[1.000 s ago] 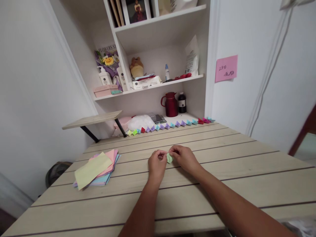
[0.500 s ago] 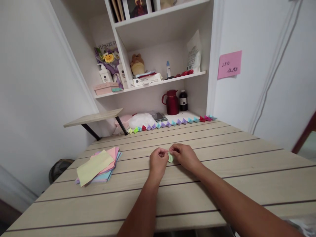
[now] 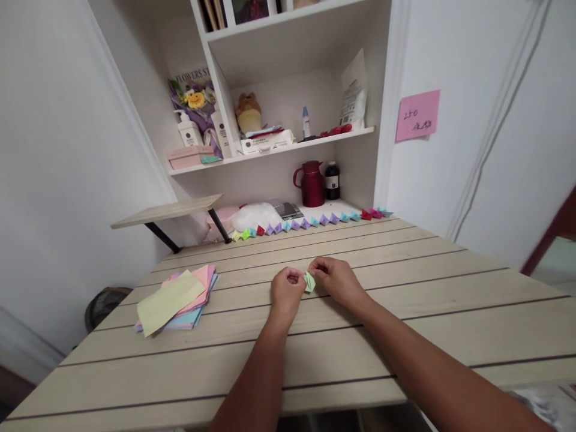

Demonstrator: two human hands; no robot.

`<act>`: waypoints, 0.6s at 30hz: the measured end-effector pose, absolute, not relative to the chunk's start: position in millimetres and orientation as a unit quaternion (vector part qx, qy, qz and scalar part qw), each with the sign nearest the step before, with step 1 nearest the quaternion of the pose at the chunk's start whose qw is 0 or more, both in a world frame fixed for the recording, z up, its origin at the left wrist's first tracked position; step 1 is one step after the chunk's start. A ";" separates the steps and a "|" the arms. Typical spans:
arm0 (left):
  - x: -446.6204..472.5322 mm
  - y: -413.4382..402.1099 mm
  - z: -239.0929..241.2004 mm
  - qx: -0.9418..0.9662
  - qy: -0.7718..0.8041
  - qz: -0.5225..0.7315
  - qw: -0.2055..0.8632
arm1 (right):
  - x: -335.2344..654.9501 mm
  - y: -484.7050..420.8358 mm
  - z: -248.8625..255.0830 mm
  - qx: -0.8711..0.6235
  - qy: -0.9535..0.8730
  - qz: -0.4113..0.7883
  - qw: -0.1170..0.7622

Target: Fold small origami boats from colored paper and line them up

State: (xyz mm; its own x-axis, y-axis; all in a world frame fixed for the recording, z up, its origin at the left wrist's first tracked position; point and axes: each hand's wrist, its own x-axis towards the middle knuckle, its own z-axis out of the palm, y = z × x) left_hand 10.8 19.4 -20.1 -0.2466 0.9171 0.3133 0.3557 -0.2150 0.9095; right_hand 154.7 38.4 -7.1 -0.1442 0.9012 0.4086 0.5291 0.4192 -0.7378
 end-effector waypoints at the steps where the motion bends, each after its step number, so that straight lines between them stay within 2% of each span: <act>1: 10.7 19.3 -19.9 0.557 0.572 0.545 0.256 | 155.0 38.7 -7.3 -0.494 -0.723 0.218 0.430; 18: 11.8 21.4 -23.6 0.586 0.584 0.533 0.181 | 146.9 33.2 -3.6 -0.462 -0.725 0.250 0.445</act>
State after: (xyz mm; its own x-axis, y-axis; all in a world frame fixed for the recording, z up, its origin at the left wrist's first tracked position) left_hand 11.8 21.4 -23.6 -0.2486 0.8766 0.4121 0.4905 -0.2529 0.8339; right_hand 146.9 33.2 -3.6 -0.1767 0.8927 0.4146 0.4468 0.4480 -0.7744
